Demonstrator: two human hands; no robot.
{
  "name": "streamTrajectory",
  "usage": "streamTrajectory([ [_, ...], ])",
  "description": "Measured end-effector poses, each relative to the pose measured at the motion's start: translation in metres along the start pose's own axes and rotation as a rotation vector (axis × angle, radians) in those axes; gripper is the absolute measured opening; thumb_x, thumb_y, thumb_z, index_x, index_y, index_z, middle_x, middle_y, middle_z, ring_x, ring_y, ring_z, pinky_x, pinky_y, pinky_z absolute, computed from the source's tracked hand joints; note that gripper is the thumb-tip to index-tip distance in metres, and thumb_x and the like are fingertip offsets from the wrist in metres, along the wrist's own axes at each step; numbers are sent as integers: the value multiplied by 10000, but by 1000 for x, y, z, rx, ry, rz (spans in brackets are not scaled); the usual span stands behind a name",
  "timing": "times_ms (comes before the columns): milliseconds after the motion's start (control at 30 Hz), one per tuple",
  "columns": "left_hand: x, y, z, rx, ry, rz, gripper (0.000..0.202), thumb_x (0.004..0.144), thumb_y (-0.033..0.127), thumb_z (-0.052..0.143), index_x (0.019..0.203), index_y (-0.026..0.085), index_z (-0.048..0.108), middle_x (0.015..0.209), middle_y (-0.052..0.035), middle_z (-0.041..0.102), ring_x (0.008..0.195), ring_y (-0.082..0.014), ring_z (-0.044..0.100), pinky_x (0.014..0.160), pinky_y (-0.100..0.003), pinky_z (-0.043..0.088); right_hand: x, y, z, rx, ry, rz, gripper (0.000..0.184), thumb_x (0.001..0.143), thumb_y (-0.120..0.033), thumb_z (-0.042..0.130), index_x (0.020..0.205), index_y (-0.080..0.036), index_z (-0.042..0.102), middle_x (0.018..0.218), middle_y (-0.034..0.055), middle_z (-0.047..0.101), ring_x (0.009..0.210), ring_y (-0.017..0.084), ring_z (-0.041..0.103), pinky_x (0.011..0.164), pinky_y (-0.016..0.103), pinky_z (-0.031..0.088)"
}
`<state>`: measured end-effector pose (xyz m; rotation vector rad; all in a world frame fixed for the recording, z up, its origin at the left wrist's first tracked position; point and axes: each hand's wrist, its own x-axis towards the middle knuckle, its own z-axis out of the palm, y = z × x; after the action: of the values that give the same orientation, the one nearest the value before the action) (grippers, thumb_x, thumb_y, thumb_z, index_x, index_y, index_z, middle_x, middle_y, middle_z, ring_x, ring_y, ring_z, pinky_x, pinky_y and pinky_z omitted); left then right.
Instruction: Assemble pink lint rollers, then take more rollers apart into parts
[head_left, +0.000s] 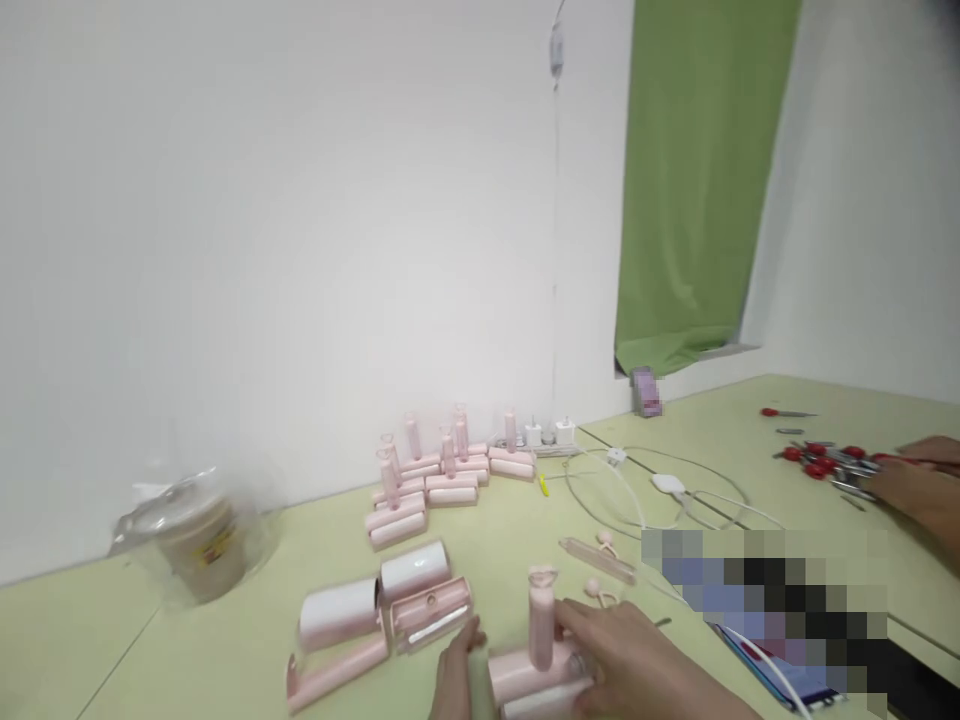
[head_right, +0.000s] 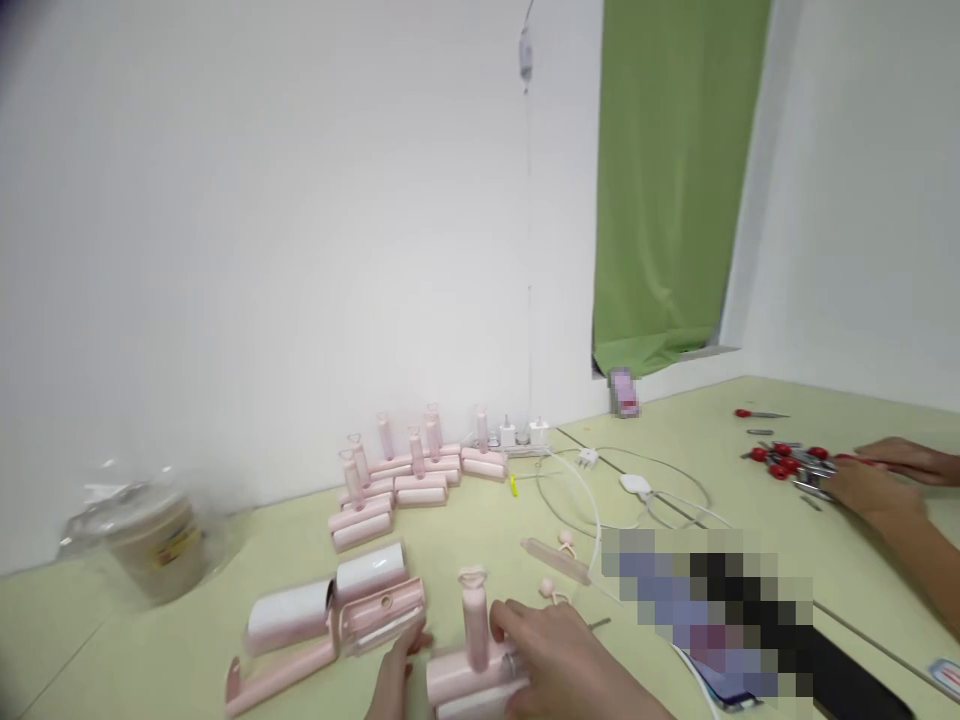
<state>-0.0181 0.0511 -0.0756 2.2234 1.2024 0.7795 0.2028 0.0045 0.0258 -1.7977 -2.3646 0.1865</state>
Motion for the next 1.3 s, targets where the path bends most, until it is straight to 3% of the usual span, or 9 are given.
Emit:
streamTrajectory([
  [100,-16,5,-12,-82,-57,-62,680,540,201,728,1168,160,470,1031,-77,592,976,-236,548,893,-359,418,2,-17,-4,114,84,-68,347,578,-451,691,832,-232,604,836,16,676,667,225,629,537,247,357],
  [233,-33,17,-36,-72,2,-149,487,674,235,629,1133,173,482,1099,-89,553,1029,-237,495,909,-386,391,18,-38,-21,214,76,-152,166,696,-400,617,716,-236,638,641,-23,674,586,171,619,492,213,316],
  [367,-32,21,-50,-58,49,-96,476,723,311,603,1165,206,461,1195,-84,510,1123,-244,431,942,-394,362,25,-50,-31,271,119,-191,165,741,-379,560,722,-226,622,718,-30,690,620,138,622,542,200,351],
  [567,-29,13,-51,50,25,-26,383,659,280,631,1021,188,547,960,-72,575,942,-252,505,845,-396,410,27,-58,-7,297,194,-221,132,730,-339,536,700,-210,534,663,-42,645,575,121,597,538,195,369],
  [733,-25,10,-59,65,22,-66,339,583,235,642,910,172,576,677,5,479,716,-197,485,659,-299,417,29,-58,14,348,237,-272,217,828,-378,418,735,-209,518,687,4,633,576,147,582,554,243,409],
  [900,-22,8,-63,33,44,-110,322,633,246,593,946,177,555,642,26,439,692,-176,457,632,-264,382,17,-47,-16,680,715,-118,166,833,-373,464,809,-228,541,868,77,641,549,161,551,444,263,408],
  [967,-24,7,-60,21,65,-115,314,644,222,571,955,185,543,666,22,451,697,-172,458,637,-259,381,10,-43,-29,683,788,-83,109,796,-356,531,798,-248,547,886,69,634,461,135,488,398,266,381],
  [1167,-28,2,-55,-69,89,-148,507,642,259,604,1123,204,454,770,6,499,750,-179,489,702,-282,409,12,-34,-26,346,426,-125,61,736,-238,472,757,-235,529,836,48,639,534,139,534,451,244,415],
  [1300,-26,1,-55,-115,64,-184,570,623,326,667,1142,215,461,818,-3,547,775,-196,505,718,-306,412,34,-43,-18,35,131,-232,256,683,-151,441,892,-240,558,810,-6,678,646,146,606,558,226,408],
])
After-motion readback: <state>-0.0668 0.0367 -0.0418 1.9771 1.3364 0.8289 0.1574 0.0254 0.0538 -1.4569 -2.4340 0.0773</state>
